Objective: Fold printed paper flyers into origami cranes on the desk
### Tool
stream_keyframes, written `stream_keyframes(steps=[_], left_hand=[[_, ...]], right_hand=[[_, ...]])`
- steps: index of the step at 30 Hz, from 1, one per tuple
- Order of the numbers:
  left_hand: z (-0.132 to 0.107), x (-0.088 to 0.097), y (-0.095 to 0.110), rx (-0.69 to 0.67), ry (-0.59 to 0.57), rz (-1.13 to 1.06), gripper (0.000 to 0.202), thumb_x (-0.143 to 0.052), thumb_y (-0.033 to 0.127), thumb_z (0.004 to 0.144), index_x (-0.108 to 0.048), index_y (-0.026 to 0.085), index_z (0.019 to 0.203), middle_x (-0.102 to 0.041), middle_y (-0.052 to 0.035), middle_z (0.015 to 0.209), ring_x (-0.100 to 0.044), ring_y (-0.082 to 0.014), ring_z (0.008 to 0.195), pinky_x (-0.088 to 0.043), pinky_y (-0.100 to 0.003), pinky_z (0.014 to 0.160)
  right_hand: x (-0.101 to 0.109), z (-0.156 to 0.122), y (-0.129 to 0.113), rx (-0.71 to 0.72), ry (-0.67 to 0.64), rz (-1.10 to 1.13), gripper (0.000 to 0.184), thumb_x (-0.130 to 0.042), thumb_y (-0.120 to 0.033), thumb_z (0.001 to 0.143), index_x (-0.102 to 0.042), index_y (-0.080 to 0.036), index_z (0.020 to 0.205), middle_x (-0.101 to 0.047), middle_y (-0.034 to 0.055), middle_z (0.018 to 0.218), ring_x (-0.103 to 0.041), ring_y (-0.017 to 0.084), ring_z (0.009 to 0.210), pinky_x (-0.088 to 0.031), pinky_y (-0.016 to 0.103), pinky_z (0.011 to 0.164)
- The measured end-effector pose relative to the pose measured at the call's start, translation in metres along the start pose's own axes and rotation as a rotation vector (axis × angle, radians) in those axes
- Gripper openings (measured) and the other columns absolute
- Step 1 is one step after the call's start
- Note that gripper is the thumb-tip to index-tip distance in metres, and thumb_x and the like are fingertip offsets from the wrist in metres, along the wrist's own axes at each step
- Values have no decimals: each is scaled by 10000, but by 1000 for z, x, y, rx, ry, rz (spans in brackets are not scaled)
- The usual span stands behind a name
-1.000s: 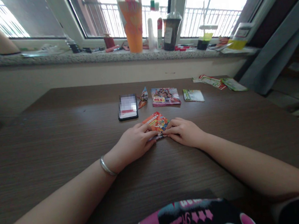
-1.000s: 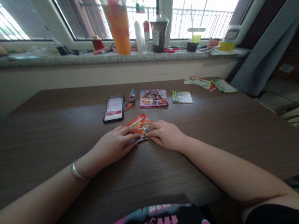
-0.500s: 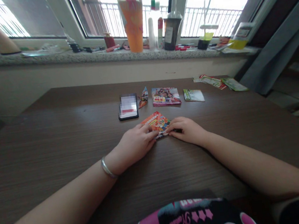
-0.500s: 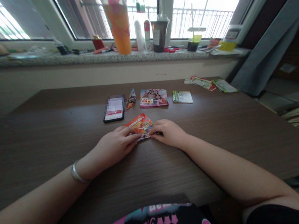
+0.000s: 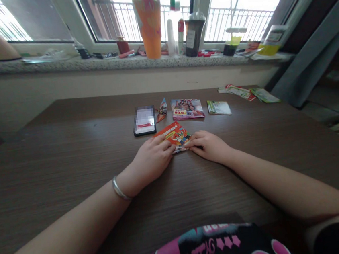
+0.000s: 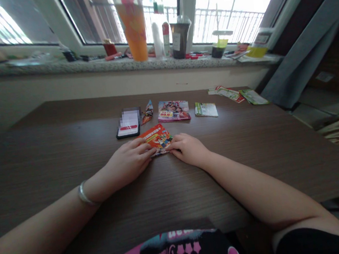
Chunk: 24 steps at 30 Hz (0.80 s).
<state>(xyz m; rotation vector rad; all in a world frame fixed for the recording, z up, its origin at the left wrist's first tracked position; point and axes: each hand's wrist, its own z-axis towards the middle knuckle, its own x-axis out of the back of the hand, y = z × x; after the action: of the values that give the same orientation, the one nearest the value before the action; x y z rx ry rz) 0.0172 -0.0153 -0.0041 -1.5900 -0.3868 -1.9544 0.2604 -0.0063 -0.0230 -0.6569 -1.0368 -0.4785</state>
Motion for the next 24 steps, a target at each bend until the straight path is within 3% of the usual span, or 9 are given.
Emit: stream_keyframes(steps=[7,11,24], left_hand=[[-2,4,9,57,-61,15,314,-451,279,942,-571,200,1222,-637,-119,1026,-611,-255,958,-505,-359,744],[-2,4,12,84,-56,42,298,-454,306,940,-590,211,1188,-631,-121,1000,-617,-249,909,-496,-340,693],[0,4,14,39,-81,23,319,-449,230,936,-586,185,1220,-642,-120,1056,-619,-266,995,-518,-377,771]], right_hand=[[8,-3,-8,15,-39,-183,208,-547,-214,907,-709,-241,1034,-693,55,944,-599,183,870,-465,312,794],[9,-5,-12,38,-52,-253,225,-525,-217,916,-706,-232,1048,-690,68,974,-601,193,884,-473,317,792],[6,-5,-9,34,-46,-250,254,-517,-193,907,-707,-248,1067,-682,55,997,-591,200,898,-484,318,791]])
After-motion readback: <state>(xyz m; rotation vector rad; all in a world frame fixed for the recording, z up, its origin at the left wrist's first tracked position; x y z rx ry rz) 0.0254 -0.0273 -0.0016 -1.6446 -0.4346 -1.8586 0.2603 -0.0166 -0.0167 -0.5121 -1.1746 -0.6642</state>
